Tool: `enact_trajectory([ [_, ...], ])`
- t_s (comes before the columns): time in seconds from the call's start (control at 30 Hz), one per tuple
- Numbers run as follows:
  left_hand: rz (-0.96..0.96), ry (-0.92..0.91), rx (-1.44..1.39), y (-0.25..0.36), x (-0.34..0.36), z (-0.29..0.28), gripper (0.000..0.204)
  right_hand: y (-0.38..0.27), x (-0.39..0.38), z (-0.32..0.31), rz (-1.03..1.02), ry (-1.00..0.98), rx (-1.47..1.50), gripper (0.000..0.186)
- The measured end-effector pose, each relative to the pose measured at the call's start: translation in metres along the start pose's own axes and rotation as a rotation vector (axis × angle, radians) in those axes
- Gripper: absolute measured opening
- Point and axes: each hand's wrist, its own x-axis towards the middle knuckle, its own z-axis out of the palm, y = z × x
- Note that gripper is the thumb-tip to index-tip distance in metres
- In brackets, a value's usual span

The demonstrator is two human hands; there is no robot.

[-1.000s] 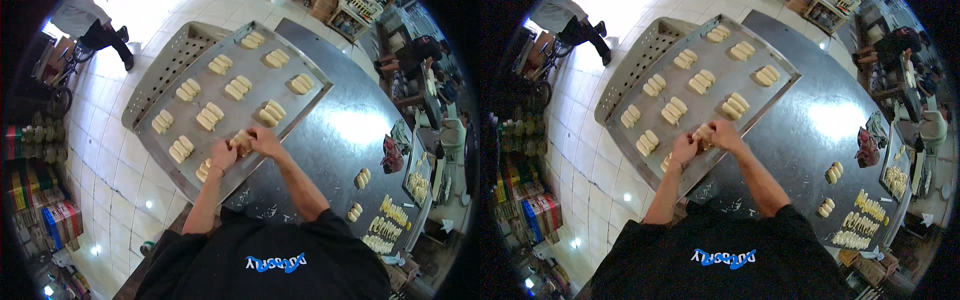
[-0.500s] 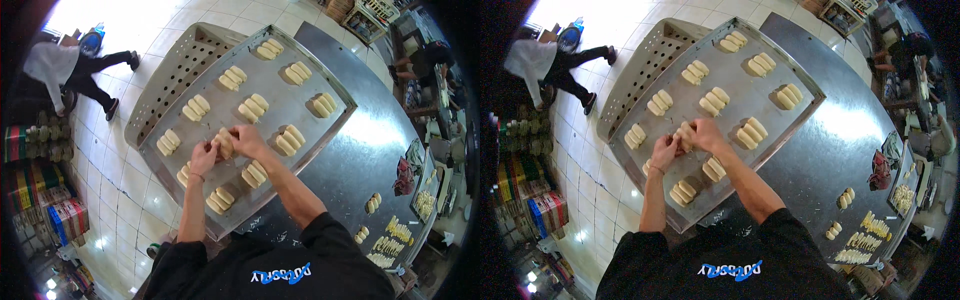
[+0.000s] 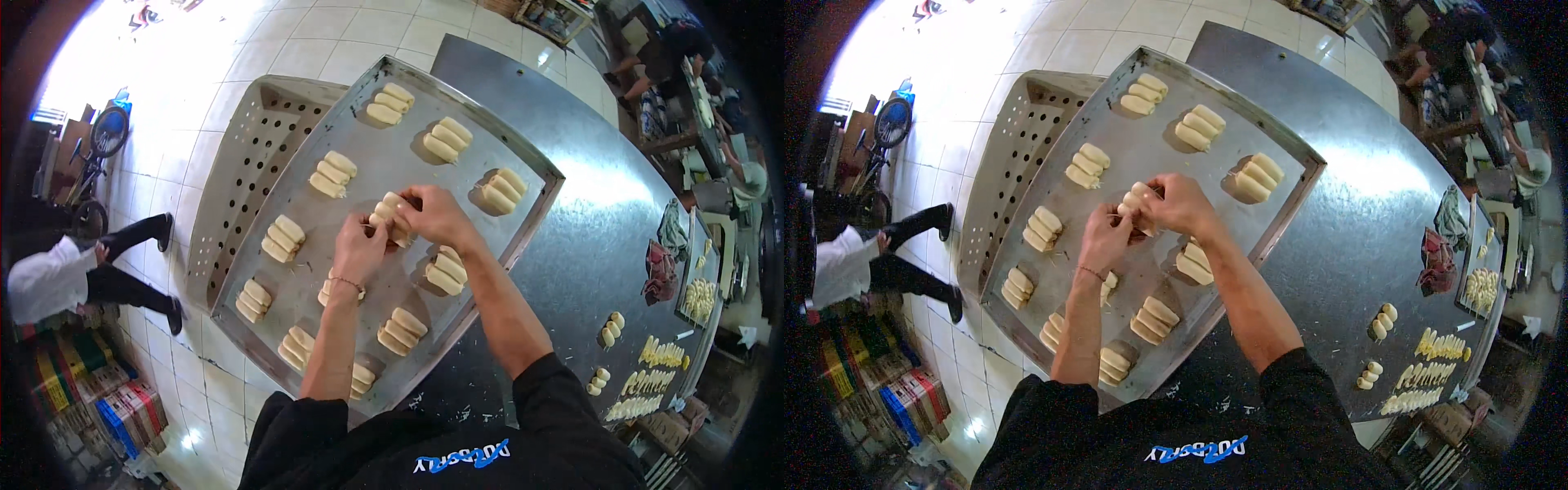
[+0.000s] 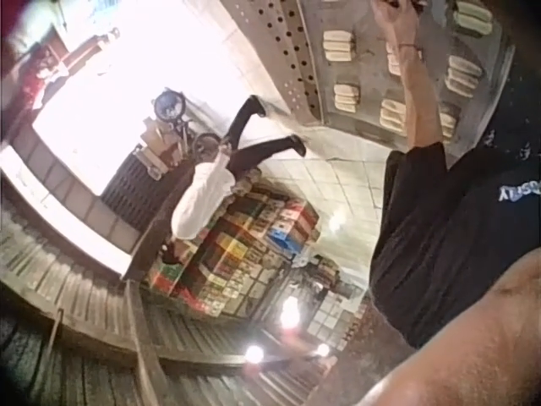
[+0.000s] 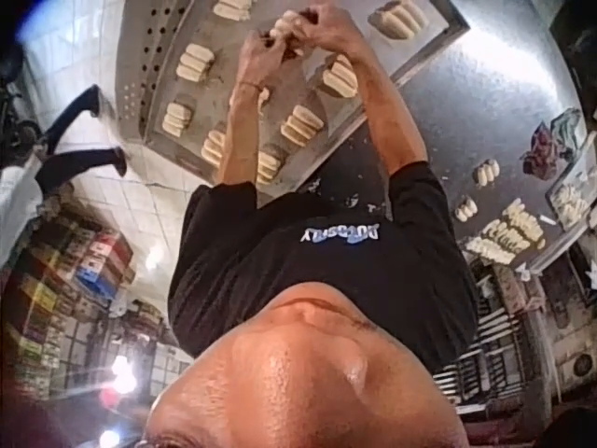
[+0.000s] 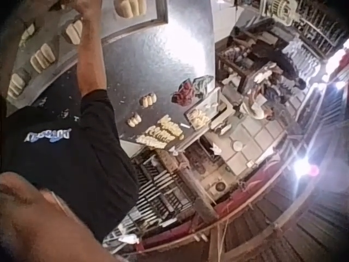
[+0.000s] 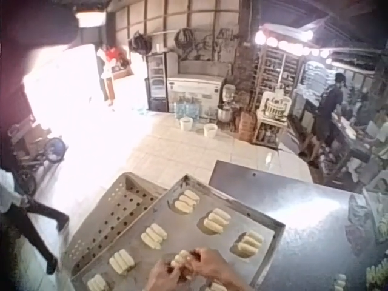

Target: Rolling and stuffing pieces of dough to form bread rolls and placing them onto a baking tray.

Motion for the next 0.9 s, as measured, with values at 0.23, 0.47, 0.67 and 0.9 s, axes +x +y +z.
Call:
enact_trajectory([
  [0.23,-0.013,0.077,0.093,-0.002,-0.050,-0.048,0.052,0.024,-0.053,-0.051,-0.158,0.370,0.001,0.028],
  [0.47,0.104,1.018,0.600,-0.176,-0.168,-0.176,0.047,0.095,-0.181,-0.039,0.557,0.721,0.000,0.044],
  [0.67,-0.268,0.673,-0.051,-0.255,-0.206,-0.165,0.066,0.095,-0.184,0.017,0.337,0.529,0.295,0.043],
  [0.9,-0.070,0.679,-0.015,-0.218,-0.243,-0.162,0.053,0.044,-0.288,-0.012,0.145,0.603,0.949,0.033],
])
